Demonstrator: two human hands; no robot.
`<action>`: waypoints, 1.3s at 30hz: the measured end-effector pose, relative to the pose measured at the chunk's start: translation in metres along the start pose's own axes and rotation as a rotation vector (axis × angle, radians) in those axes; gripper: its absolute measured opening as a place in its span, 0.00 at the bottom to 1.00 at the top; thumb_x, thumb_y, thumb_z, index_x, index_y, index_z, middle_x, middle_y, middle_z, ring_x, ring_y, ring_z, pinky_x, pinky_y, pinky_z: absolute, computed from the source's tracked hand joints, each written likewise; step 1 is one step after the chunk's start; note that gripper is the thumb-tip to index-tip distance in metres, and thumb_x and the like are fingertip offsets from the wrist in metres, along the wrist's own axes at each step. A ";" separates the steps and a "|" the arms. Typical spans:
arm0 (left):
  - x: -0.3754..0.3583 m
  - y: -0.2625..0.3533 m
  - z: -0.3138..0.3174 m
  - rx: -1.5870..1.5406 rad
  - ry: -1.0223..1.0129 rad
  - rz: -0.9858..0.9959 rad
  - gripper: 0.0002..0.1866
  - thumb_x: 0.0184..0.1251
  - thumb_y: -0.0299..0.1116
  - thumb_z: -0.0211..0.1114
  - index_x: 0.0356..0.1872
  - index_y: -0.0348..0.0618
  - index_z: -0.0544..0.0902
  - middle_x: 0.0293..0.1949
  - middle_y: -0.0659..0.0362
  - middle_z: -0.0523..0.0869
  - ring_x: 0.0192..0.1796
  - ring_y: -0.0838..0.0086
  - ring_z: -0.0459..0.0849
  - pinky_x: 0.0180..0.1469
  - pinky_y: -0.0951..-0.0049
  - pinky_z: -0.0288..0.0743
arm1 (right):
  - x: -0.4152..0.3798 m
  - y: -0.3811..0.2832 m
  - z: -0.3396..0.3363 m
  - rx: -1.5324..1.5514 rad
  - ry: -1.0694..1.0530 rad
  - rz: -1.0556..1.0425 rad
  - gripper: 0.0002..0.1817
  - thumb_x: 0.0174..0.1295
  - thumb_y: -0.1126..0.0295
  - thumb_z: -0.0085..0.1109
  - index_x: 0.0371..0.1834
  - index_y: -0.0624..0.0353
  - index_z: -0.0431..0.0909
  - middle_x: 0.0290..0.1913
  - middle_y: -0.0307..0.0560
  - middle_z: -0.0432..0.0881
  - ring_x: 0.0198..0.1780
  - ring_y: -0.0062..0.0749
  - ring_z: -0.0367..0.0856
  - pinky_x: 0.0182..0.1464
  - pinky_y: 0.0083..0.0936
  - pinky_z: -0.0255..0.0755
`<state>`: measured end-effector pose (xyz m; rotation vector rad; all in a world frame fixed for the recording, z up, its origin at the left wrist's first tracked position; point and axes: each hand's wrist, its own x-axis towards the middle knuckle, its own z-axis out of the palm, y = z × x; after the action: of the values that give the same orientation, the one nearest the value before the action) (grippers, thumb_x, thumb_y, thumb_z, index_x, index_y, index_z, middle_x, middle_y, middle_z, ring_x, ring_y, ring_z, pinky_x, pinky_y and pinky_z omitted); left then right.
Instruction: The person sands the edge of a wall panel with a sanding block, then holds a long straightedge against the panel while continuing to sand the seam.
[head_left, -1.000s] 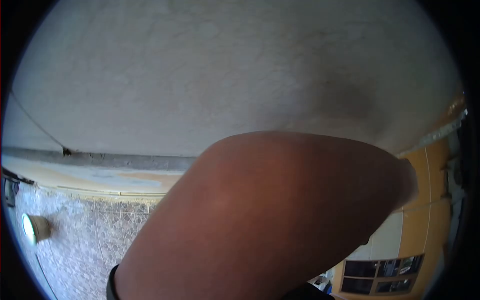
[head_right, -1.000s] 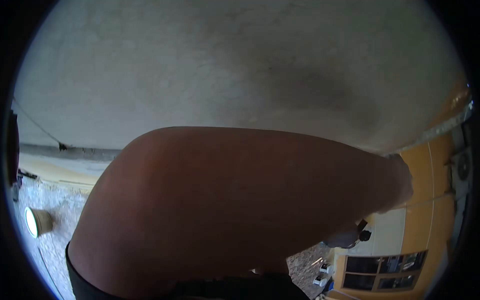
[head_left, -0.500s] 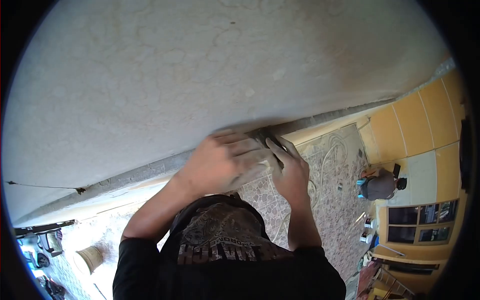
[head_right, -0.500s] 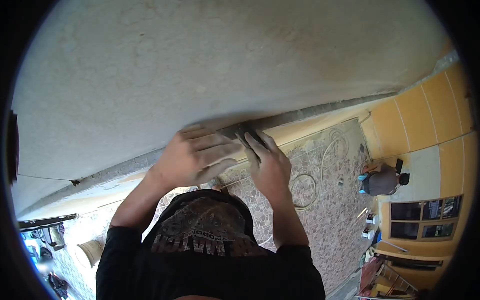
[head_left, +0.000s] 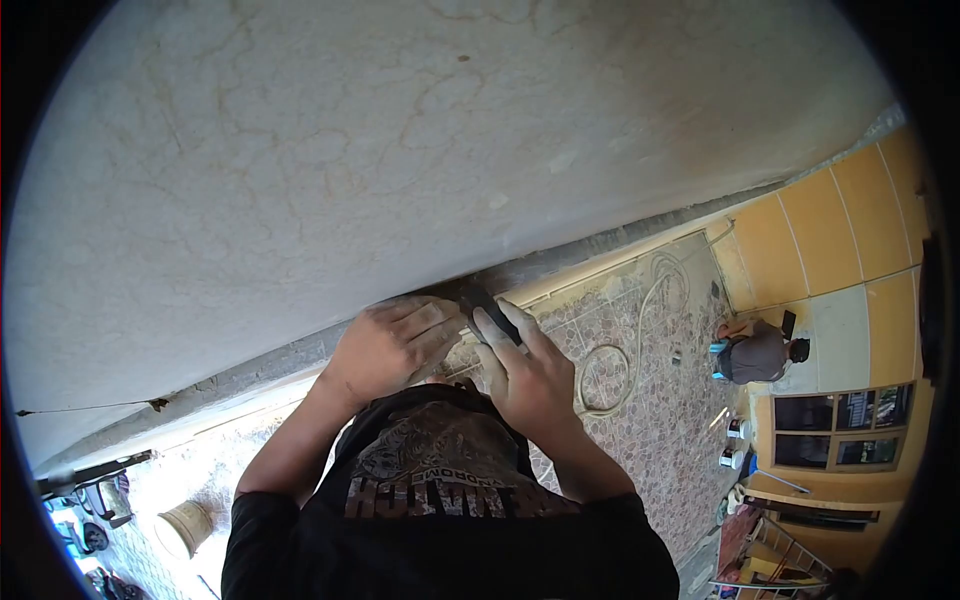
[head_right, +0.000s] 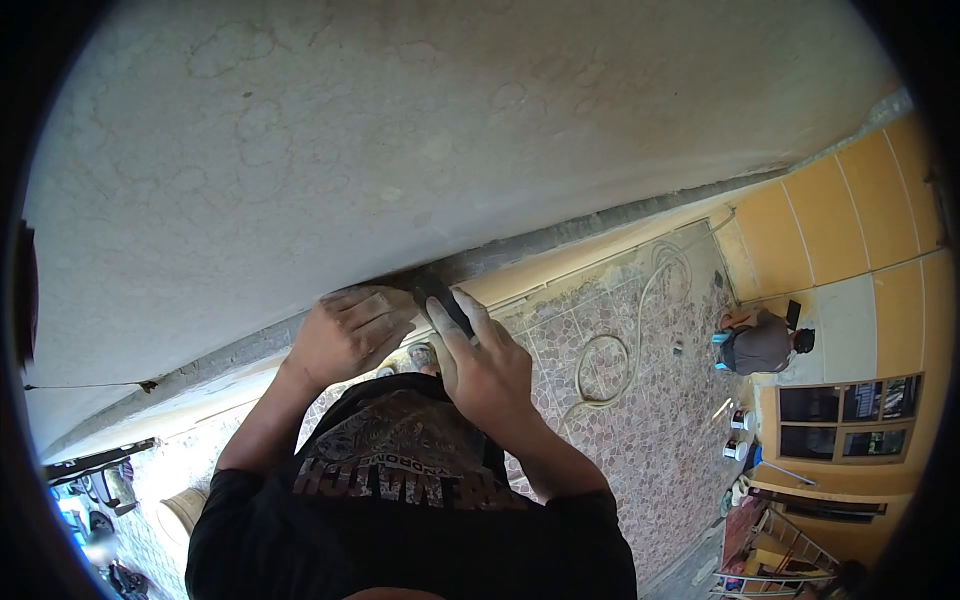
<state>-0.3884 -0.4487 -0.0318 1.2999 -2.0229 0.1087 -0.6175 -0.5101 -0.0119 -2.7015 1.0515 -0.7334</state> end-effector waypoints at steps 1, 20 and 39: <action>-0.002 -0.001 -0.002 0.005 -0.001 0.006 0.12 0.65 0.31 0.79 0.48 0.47 0.93 0.51 0.61 0.95 0.48 0.67 0.95 0.49 0.67 0.91 | -0.001 0.010 0.001 0.027 0.013 0.019 0.20 0.75 0.64 0.66 0.69 0.49 0.87 0.65 0.50 0.87 0.53 0.45 0.93 0.54 0.37 0.88; -0.006 0.007 -0.007 -0.081 -0.016 -0.154 0.14 0.63 0.32 0.80 0.50 0.46 0.92 0.50 0.61 0.95 0.47 0.64 0.95 0.48 0.65 0.91 | -0.001 0.020 -0.006 0.035 0.004 0.066 0.19 0.75 0.63 0.67 0.68 0.46 0.88 0.63 0.52 0.88 0.49 0.46 0.94 0.51 0.37 0.88; -0.004 0.010 -0.004 -0.011 0.031 -0.167 0.11 0.63 0.32 0.80 0.46 0.46 0.92 0.46 0.61 0.95 0.45 0.67 0.95 0.45 0.67 0.91 | 0.009 0.091 -0.025 -0.076 0.080 0.255 0.18 0.77 0.62 0.64 0.67 0.49 0.88 0.64 0.48 0.87 0.51 0.46 0.93 0.52 0.36 0.88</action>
<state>-0.3939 -0.4393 -0.0283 1.4456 -1.8780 0.0396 -0.6782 -0.5831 -0.0143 -2.5481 1.4370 -0.7740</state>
